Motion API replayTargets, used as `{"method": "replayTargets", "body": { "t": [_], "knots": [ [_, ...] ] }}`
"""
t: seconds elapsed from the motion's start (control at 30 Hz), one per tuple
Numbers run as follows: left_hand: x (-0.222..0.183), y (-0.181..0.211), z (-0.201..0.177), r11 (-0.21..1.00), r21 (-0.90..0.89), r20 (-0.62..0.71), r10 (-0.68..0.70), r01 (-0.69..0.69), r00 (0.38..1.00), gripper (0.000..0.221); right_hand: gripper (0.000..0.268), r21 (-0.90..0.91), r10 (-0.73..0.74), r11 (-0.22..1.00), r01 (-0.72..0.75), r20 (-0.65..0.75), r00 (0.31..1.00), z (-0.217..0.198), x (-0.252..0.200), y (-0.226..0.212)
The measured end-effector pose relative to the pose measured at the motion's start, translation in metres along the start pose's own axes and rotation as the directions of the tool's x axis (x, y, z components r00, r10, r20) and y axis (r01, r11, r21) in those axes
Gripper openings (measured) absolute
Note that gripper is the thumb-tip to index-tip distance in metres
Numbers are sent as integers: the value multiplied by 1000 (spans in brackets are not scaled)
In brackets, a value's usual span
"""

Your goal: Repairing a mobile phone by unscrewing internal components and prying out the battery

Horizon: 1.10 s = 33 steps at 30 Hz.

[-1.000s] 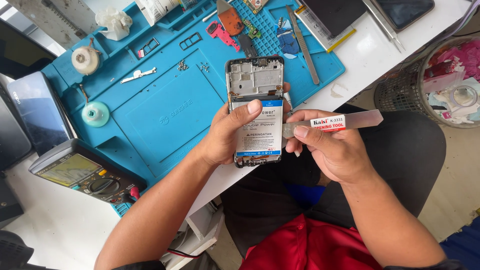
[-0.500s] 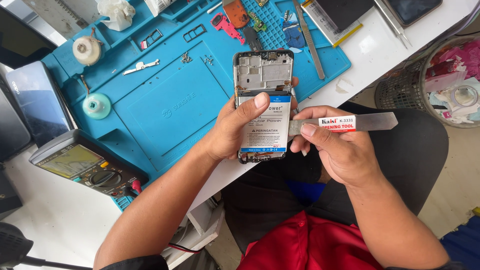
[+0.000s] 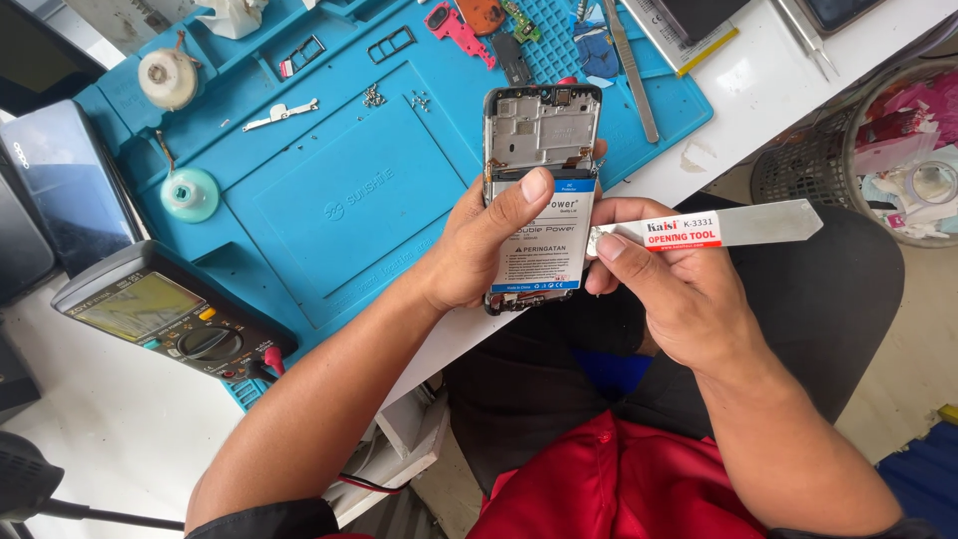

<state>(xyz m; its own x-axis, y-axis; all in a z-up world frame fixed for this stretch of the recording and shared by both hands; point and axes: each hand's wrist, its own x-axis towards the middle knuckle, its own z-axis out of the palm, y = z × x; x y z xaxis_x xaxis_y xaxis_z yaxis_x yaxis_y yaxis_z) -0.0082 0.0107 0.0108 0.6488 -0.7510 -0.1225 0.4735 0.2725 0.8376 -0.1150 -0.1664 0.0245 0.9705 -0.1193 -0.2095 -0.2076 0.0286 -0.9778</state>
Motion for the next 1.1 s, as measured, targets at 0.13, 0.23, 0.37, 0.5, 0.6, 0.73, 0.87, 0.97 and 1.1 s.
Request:
{"method": "replayTargets", "body": {
  "t": [0.13,0.23,0.37,0.5,0.6,0.73,0.87,0.97,1.1],
  "knots": [
    [-1,3,3,997,-70,54,-26,30,998,86,39,-67,14,998,-11,39,999,0,1,0],
    [-2,3,3,996,84,19,-6,4,1000,89,28,-73,11,997,-8,33,999,5,0,3],
    [-2,3,4,998,44,8,-34,34,999,91,30,-132,17,991,-16,10,1000,10,0,-5],
    [1,-5,-2,990,127,28,53,-57,998,99,26,-165,-7,986,9,17,1000,13,-2,-10],
    [-1,-4,0,998,-12,112,55,-54,992,101,26,-184,-9,983,10,11,1000,15,-4,-13],
    [3,-10,-3,997,-67,106,41,-34,994,106,23,-303,-79,950,81,18,997,16,-9,-15],
    [1,-12,0,984,-116,51,143,-136,988,98,26,-389,-141,911,140,27,990,23,-12,-27],
    [4,-11,3,963,-268,101,25,3,995,103,43,-263,-84,960,96,54,995,32,-17,-41],
    [7,-12,7,967,-234,-66,87,-100,994,93,29,-358,-210,910,207,33,977,38,-19,-37]
  ]
}}
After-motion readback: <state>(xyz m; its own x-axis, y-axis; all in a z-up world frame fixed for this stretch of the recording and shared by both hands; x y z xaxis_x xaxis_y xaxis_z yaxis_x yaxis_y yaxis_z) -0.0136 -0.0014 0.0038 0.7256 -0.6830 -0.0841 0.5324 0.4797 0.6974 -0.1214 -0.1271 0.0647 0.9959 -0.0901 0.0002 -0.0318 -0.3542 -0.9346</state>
